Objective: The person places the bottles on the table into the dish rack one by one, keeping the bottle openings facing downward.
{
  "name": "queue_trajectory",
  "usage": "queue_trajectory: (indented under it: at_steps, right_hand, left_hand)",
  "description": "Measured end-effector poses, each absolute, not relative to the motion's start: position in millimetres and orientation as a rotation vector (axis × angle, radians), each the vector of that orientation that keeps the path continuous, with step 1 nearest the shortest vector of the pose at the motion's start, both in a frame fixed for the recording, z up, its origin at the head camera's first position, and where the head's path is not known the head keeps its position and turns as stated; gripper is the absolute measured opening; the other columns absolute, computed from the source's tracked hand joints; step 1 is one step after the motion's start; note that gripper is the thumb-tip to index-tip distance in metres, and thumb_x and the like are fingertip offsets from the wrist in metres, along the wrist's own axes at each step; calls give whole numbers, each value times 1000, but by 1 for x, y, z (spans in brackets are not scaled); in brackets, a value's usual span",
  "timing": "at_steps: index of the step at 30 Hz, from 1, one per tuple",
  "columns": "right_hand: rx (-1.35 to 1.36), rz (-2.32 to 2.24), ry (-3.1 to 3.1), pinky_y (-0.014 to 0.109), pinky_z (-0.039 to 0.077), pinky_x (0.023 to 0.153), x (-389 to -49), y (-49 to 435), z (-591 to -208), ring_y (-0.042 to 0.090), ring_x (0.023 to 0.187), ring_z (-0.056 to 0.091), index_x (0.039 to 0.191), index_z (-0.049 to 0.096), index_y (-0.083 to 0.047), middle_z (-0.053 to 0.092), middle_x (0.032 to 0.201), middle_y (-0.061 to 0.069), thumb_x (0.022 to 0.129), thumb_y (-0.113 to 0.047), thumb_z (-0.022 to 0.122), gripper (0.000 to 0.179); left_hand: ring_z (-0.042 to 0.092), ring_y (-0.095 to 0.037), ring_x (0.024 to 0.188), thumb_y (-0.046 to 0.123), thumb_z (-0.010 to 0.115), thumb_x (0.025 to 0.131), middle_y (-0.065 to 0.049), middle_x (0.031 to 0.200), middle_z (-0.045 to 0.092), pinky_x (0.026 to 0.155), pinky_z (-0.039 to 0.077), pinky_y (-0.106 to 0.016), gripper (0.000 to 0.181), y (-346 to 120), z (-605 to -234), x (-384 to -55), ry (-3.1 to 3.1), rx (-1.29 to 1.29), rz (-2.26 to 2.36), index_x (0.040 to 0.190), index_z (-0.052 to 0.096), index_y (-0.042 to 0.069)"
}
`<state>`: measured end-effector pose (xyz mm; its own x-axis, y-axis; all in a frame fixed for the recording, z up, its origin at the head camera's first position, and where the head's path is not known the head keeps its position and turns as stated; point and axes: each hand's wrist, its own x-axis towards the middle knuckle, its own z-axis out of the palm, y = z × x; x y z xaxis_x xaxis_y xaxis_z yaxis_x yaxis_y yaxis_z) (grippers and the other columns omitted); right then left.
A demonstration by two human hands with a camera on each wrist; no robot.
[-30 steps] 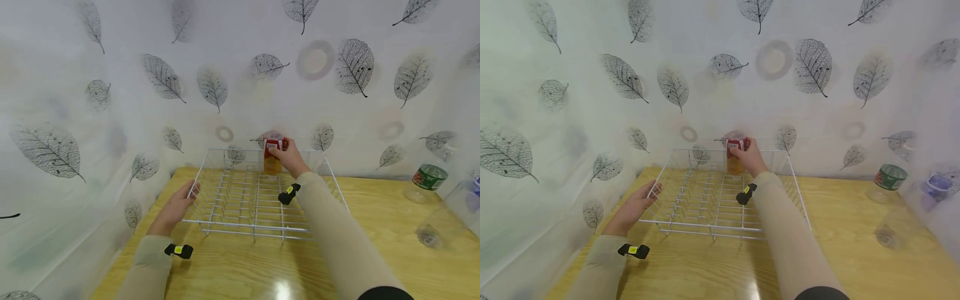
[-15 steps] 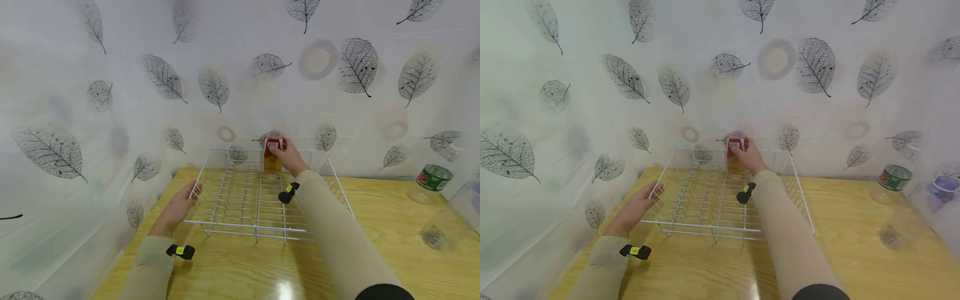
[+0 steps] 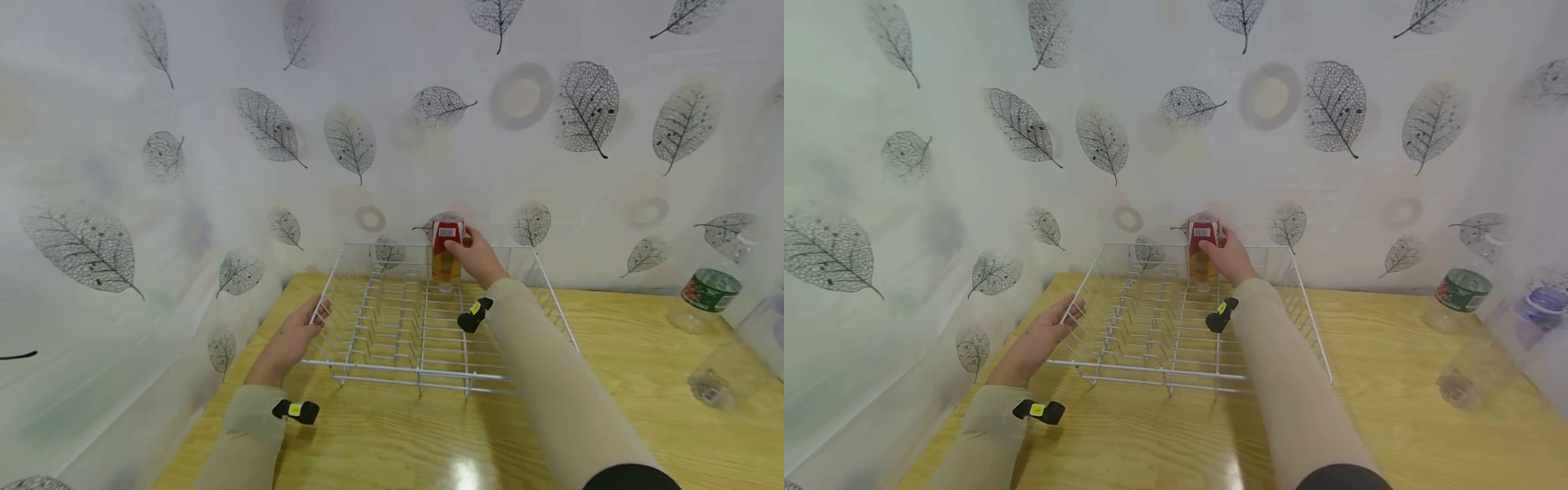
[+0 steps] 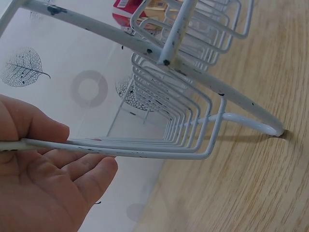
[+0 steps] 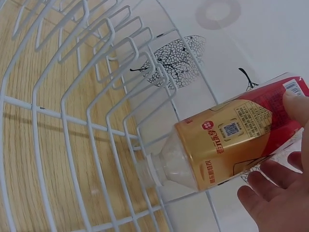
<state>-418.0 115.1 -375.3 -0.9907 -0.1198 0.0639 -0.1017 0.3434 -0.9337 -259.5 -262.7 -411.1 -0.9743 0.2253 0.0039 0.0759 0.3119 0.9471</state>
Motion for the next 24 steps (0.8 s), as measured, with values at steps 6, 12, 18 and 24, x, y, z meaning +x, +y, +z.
queue_trajectory:
  at_steps: [6, 12, 18, 24]
  right_hand:
    - [-228, -1806, 2545, 53, 33, 115, -412, 121, -366, 32, 148, 29, 165, 10, -16, 30, 162, 15, 99, -44, 63, 89]
    - [-251, -1803, 2544, 57, 30, 116, -403, 127, -351, 32, 150, 26, 165, 8, -19, 26, 164, 13, 99, -42, 64, 89]
    - [-288, -1787, 2555, 59, 28, 116, -391, 137, -338, 31, 150, 25, 165, 8, -21, 25, 165, 10, 97, -47, 65, 93]
    - [-373, -1749, 2622, 59, 27, 116, -373, 156, -327, 30, 151, 24, 165, 5, -24, 24, 165, 10, 94, -58, 63, 97]
  left_hand:
    - [23, -37, 149, -2, 31, 106, -22, 163, 23, 120, 22, -52, 63, -262, -412, -262, 2435, 281, 1750, 163, 5, 4]
    - [23, -38, 149, -4, 30, 105, -24, 163, 21, 120, 22, -52, 64, -262, -413, -263, 2434, 287, 1748, 162, 4, 3]
    - [25, -39, 148, -4, 30, 105, -23, 163, 23, 119, 23, -52, 63, -261, -413, -263, 2441, 291, 1752, 163, 6, 3]
    - [25, -39, 148, -4, 30, 104, -23, 163, 24, 119, 24, -52, 63, -260, -414, -262, 2452, 294, 1749, 162, 6, 0]
